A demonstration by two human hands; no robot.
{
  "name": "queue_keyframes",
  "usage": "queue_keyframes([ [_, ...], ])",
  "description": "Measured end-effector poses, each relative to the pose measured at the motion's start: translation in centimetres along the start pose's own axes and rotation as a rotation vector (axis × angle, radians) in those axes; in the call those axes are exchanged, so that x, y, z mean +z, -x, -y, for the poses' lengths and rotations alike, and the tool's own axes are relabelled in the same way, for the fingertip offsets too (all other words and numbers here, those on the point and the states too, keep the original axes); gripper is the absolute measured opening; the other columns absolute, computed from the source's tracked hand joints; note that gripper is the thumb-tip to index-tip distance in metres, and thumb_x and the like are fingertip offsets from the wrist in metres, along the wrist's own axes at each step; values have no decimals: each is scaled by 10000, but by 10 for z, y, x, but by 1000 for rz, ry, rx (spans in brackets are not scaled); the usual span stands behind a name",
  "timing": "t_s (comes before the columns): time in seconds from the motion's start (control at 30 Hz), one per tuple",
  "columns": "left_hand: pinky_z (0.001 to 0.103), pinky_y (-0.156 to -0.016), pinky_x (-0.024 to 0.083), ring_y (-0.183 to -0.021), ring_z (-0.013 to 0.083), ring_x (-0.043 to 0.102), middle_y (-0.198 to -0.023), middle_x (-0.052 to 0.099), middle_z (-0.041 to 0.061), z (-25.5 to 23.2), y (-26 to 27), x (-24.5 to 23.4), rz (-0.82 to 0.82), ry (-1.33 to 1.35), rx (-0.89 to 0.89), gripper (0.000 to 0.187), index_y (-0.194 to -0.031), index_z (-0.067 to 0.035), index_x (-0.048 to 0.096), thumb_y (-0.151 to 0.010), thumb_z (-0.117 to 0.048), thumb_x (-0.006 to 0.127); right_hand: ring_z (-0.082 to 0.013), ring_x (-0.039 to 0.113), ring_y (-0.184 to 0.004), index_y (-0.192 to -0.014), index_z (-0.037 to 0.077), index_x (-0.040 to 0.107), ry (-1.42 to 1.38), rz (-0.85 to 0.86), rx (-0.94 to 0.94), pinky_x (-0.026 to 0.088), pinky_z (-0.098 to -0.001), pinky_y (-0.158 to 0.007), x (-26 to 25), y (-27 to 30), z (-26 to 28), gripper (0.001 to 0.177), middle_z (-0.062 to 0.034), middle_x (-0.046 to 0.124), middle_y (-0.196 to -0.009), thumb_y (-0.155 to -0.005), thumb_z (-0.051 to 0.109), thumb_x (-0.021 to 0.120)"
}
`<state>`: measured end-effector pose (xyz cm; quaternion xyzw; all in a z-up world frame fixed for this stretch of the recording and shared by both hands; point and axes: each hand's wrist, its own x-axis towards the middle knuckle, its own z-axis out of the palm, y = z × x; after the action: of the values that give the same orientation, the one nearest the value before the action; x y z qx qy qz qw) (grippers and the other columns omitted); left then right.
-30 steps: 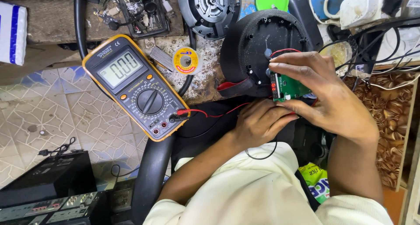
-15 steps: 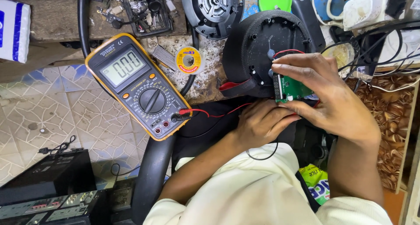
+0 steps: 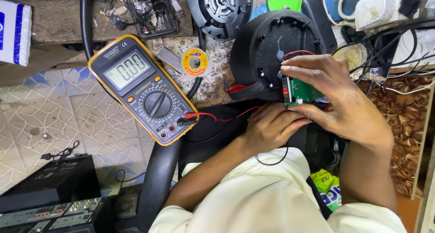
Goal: Diagnosing and repairing a circuit board using a multimeter and a soldering iron.
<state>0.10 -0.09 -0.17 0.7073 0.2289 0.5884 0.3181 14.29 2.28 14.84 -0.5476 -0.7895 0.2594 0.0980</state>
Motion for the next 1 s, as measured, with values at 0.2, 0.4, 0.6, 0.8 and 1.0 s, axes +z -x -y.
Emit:
queue_keyframes([
  [0.2, 375, -778, 600, -813, 254, 695, -941, 666, 103, 0, 1, 0, 13, -28, 7, 147, -1029, -57, 712, -954, -133, 813, -329, 476, -1434, -1503, 81, 491, -1, -4, -1, 299, -491, -1147, 1, 0, -2, 621, -178, 515, -1506, -949, 307, 657],
  [0.4, 390, -762, 589, -767, 266, 679, -911, 663, 109, -1, 0, 0, 16, 1, -5, 120, -1023, -45, 713, -962, -113, 792, -328, 478, -1444, -1509, 73, 484, 9, -30, 2, 301, -470, -1139, 2, -1, 0, 650, -164, 524, -1496, -931, 258, 716],
  [0.6, 384, -799, 602, -823, 273, 696, -948, 700, 126, -4, -4, -3, 15, 28, 20, 99, -1034, -24, 713, -982, -98, 753, -326, 481, -1434, -1523, 76, 467, 13, -73, 12, 298, -476, -1167, 3, -2, 1, 687, -173, 517, -1526, -920, 219, 762],
  [0.8, 397, -808, 613, -804, 322, 690, -969, 670, 180, -11, -4, -2, -27, 249, -64, 99, -1051, 48, 649, -985, -4, 702, -337, 448, -1440, -1519, 99, 455, -23, -102, 4, 334, -501, -1186, 1, 3, 1, 688, -154, 473, -1540, -927, 277, 755],
  [1.0, 362, -791, 629, -870, 289, 729, -1023, 714, 180, -26, -1, -1, -43, 333, -185, 144, -1096, 37, 612, -986, -6, 694, -333, 523, -1350, -1353, -55, 582, -150, -392, 94, 407, -480, -1192, -7, 30, 0, 483, -181, 550, -1421, -971, 224, 680],
])
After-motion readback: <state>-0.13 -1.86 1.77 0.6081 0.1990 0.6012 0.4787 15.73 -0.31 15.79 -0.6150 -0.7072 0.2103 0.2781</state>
